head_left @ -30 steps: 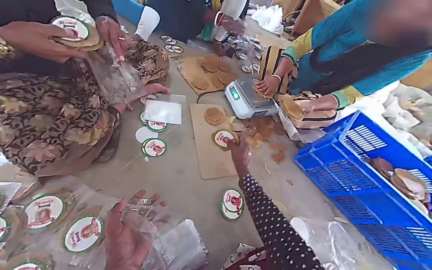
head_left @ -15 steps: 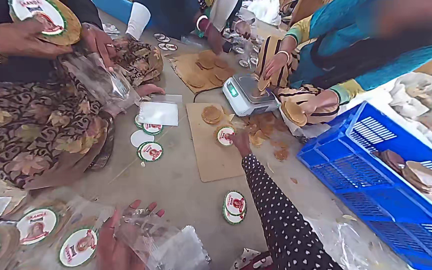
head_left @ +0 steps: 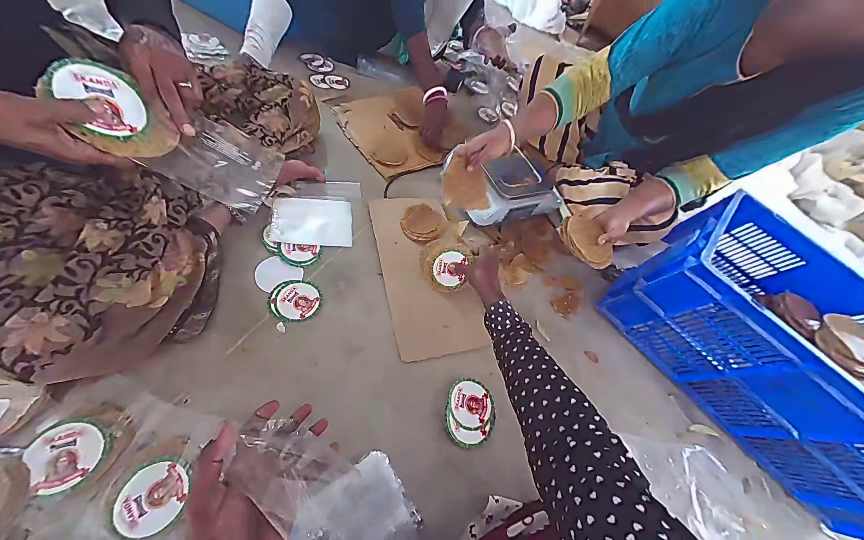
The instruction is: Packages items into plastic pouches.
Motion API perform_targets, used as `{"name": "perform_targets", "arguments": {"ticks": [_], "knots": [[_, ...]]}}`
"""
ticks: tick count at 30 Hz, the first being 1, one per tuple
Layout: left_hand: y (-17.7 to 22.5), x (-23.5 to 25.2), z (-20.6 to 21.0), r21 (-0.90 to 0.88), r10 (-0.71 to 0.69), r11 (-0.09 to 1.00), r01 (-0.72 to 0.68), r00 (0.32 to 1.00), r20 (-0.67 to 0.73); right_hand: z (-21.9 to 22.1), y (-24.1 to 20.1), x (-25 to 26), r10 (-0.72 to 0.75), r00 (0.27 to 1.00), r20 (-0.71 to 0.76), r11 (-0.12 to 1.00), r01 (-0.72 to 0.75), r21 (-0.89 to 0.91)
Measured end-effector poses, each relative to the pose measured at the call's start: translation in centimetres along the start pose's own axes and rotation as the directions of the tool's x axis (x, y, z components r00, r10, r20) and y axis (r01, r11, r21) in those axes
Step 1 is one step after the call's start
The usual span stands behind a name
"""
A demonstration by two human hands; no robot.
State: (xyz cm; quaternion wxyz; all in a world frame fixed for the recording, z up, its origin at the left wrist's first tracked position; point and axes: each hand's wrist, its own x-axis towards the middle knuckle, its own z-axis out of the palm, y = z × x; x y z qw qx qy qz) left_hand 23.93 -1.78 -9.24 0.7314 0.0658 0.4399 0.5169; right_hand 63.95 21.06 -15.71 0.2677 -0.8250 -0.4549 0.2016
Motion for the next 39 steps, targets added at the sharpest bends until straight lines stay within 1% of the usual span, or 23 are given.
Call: {"name": "perform_targets", "arguments": {"ticks": [2,3,5,6,8,10,12,14,16,18,20,21,22,23,25,28,29,31,32,33,35,37,39], "knots": [[-0.1,-0.1,0.0,-0.010,0.018,1.000,-0.018,1.000,-0.016,-1.0,-0.5,-1.0,-0.007,1.000,0.003,0.998,0.007,0.061],[0.0,0.0,-0.1,-0.017,0.024,1.000,-0.024,0.999,-0.025,-1.9,-1.1,-1.8,-0.019,0.999,0.036,1.000,0.018,0.021],[0.0,0.0,0.1,-0.044,0.024,0.999,-0.026,0.999,-0.047,-4.3,-3.0,-4.6,-0.094,0.986,0.136,0.981,0.115,-0.154],[0.0,-0.1,0.2,-0.051,0.028,0.998,-0.031,0.998,-0.059,-5.2,-3.9,-6.3,-0.146,0.971,0.190,0.952,0.190,-0.242],[0.0,-0.2,0.5,-0.056,0.023,0.998,-0.027,0.997,-0.070,-6.1,-5.0,-9.9,-0.185,0.933,0.309,0.876,0.300,-0.379],[-0.1,-0.2,0.6,-0.054,0.018,0.998,-0.020,0.999,-0.049,-5.1,-4.2,-11.9,-0.175,0.903,0.393,0.785,0.369,-0.497],[-0.1,-0.4,0.6,-0.053,0.015,0.998,-0.017,0.999,-0.033,-3.7,-3.1,-12.5,-0.104,0.894,0.436,0.721,0.369,-0.586],[0.2,-0.5,0.7,-0.068,0.021,0.997,-0.024,0.999,-0.043,-3.3,-2.6,-12.4,-0.085,0.910,0.407,0.743,0.330,-0.583],[0.3,-0.7,0.8,-0.080,0.026,0.996,-0.031,0.998,-0.061,-3.6,-2.0,-12.6,-0.156,0.950,0.272,0.866,0.264,-0.425],[0.3,-0.8,0.9,-0.071,0.034,0.997,-0.038,0.997,-0.064,-3.1,-1.1,-13.7,-0.202,0.979,0.038,0.966,0.205,-0.158],[0.3,-0.8,1.1,-0.063,0.035,0.997,-0.038,0.998,-0.054,-1.5,0.0,-14.9,-0.192,0.970,-0.149,0.976,0.205,0.073],[0.3,-0.8,1.1,-0.058,0.035,0.998,-0.038,0.998,-0.051,-0.2,0.9,-15.2,-0.191,0.963,-0.192,0.966,0.219,0.138],[0.3,-0.8,1.1,-0.060,0.030,0.998,-0.033,0.998,-0.046,0.8,1.8,-15.5,-0.187,0.962,-0.197,0.961,0.220,0.165],[0.4,-1.0,1.1,-0.071,0.024,0.997,-0.027,0.999,-0.049,1.5,2.3,-15.7,-0.166,0.973,-0.162,0.968,0.192,0.163],[0.5,-1.1,1.0,-0.101,0.004,0.995,-0.008,0.999,-0.045,2.1,2.2,-16.1,-0.111,0.984,-0.137,0.979,0.132,0.158],[0.7,-1.1,0.8,-0.196,-0.044,0.980,0.040,0.999,-0.018,2.2,1.6,-17.0,-0.095,0.961,-0.259,0.962,0.155,0.224],[0.6,-1.0,0.9,-0.245,-0.062,0.968,0.056,0.998,-0.016,2.2,1.7,-17.2,-0.106,0.961,-0.256,0.966,0.161,0.203],[0.6,-1.0,0.9,-0.326,-0.097,0.942,0.082,0.995,-0.030,2.0,2.1,-17.8,-0.106,0.985,-0.134,0.985,0.123,0.123],[0.7,-1.1,0.9,-0.349,-0.106,0.934,0.080,0.993,-0.056,1.7,1.8,-18.3,-0.100,0.991,-0.083,0.987,0.109,0.115],[0.9,-1.1,1.1,-0.364,-0.108,0.929,0.071,0.991,-0.082,1.2,0.9,-18.7,-0.106,0.992,-0.074,0.981,0.117,0.157],[1.2,-1.3,1.3,-0.371,-0.122,0.926,0.064,0.983,-0.135,0.1,-1.0,-20.6,-0.149,0.979,-0.141,0.907,0.192,0.374],[1.5,-1.5,1.5,-0.394,-0.147,0.916,0.074,0.976,-0.158,-2.2,-4.1,-24.4,-0.224,0.949,-0.223,0.764,0.313,0.564],[1.7,-1.7,1.7,-0.416,-0.162,0.906,0.082,0.974,-0.161,-5.0,-7.3,-29.0,-0.339,0.901,-0.270,0.661,0.432,0.613]]}}
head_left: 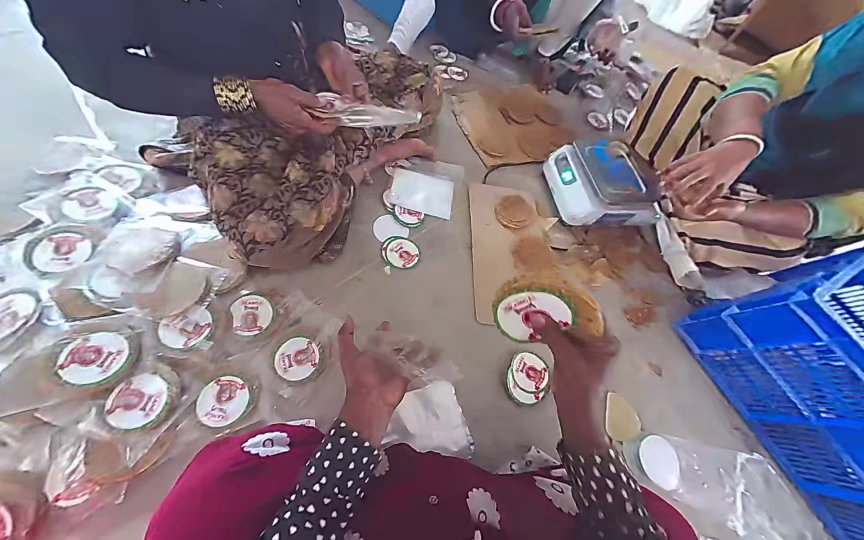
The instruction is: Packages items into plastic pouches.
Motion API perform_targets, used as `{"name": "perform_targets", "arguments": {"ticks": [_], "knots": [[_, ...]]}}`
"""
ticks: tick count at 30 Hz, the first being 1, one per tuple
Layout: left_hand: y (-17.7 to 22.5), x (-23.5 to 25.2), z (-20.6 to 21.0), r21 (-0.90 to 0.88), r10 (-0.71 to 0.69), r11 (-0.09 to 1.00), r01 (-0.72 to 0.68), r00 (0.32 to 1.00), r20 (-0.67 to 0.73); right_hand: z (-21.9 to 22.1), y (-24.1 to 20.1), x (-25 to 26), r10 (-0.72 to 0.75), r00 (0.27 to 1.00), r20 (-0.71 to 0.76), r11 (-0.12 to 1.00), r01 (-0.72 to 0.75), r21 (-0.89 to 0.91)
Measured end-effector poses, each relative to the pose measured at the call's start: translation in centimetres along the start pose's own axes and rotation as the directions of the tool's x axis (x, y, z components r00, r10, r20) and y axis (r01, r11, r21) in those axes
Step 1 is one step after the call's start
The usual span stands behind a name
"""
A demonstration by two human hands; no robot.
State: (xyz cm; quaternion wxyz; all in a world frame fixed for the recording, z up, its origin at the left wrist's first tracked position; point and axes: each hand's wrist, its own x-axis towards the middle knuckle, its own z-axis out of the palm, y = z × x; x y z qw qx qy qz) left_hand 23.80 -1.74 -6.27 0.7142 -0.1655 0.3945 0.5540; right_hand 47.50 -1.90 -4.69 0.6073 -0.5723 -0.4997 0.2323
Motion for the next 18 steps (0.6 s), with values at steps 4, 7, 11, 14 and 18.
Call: {"name": "perform_targets", "arguments": {"ticks": [4,7,11,14,18], "knots": [[-0.2,-1.4,0.6,0.021,0.026,0.999,-0.026,1.000,0.014,1.2,-7.7,-4.3,-0.251,0.953,0.168,0.963,0.228,0.141],[-0.3,-1.9,0.8,0.072,0.021,0.997,-0.020,1.000,-0.009,2.9,-8.5,-5.9,-0.346,0.891,0.293,0.937,0.309,0.164],[-0.5,-2.5,0.6,0.074,0.018,0.997,-0.021,0.999,0.039,4.4,-7.3,-7.0,-0.391,0.851,0.350,0.920,0.367,0.136],[-0.4,-3.0,0.9,0.040,-0.005,0.999,0.004,0.999,0.033,5.0,-7.1,-7.6,-0.403,0.840,0.363,0.913,0.399,0.089],[0.0,-4.0,1.2,0.046,-0.025,0.999,0.023,0.999,0.040,5.3,-7.1,-7.9,-0.440,0.823,0.360,0.878,0.478,-0.018]]}}
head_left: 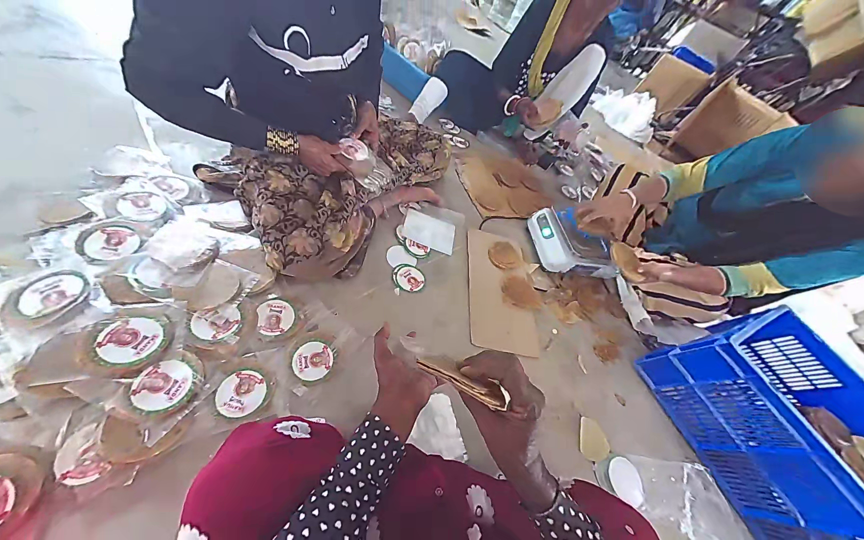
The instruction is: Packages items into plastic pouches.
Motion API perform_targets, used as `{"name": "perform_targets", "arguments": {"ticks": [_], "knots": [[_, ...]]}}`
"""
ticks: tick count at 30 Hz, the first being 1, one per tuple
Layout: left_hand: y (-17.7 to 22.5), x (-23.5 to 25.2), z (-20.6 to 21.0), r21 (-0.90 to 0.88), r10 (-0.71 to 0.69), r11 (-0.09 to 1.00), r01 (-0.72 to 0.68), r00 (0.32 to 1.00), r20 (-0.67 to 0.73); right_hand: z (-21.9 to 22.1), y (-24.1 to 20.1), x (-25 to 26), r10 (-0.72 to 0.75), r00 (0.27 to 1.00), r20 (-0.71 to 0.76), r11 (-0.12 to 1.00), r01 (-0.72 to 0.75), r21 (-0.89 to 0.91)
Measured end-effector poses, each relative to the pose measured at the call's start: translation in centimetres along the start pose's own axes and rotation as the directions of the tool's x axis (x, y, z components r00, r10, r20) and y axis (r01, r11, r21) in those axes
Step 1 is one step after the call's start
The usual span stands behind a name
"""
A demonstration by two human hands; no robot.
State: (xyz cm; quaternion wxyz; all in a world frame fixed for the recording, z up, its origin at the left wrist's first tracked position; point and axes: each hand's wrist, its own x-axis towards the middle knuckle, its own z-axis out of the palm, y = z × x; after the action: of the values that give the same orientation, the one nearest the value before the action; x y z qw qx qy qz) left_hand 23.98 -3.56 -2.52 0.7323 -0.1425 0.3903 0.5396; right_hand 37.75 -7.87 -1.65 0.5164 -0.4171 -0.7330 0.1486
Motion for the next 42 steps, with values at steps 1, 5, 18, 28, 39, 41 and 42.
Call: {"name": "perform_targets", "arguments": {"ticks": [1,5,18,28,39,41,42], "knots": [[0.0,-0.1,0.0,-0.007,-0.002,1.000,0.002,1.000,0.012,0.0,-0.2,0.0,-0.002,1.000,-0.006,0.999,0.002,-0.048],[0.0,-0.2,-0.2,-0.079,0.015,0.997,-0.009,0.998,0.068,-0.5,-1.0,0.0,0.085,0.995,0.052,0.979,-0.073,-0.190],[-0.7,0.5,-0.9,-0.133,-0.005,0.991,0.022,0.992,0.126,-1.2,-1.4,-0.2,0.148,0.975,0.168,0.968,-0.108,-0.227],[0.3,0.1,-1.8,0.396,0.073,0.304,-0.867,0.435,0.897,-7.6,-1.4,2.5,0.137,0.976,0.169,0.936,-0.072,-0.344],[2.1,-3.2,-3.3,0.737,0.143,-0.235,-0.634,0.727,0.672,-8.6,1.2,-0.4,0.404,0.886,0.229,0.889,-0.321,-0.327],[6.4,-3.5,-3.9,0.850,0.316,-0.224,-0.476,0.790,0.526,-10.3,3.4,-2.0,0.443,0.858,0.261,0.865,-0.332,-0.377],[8.8,-3.0,-4.9,0.878,0.436,-0.178,-0.444,0.764,0.475,-11.3,4.3,-2.8,0.483,0.831,0.276,0.843,-0.355,-0.405]]}}
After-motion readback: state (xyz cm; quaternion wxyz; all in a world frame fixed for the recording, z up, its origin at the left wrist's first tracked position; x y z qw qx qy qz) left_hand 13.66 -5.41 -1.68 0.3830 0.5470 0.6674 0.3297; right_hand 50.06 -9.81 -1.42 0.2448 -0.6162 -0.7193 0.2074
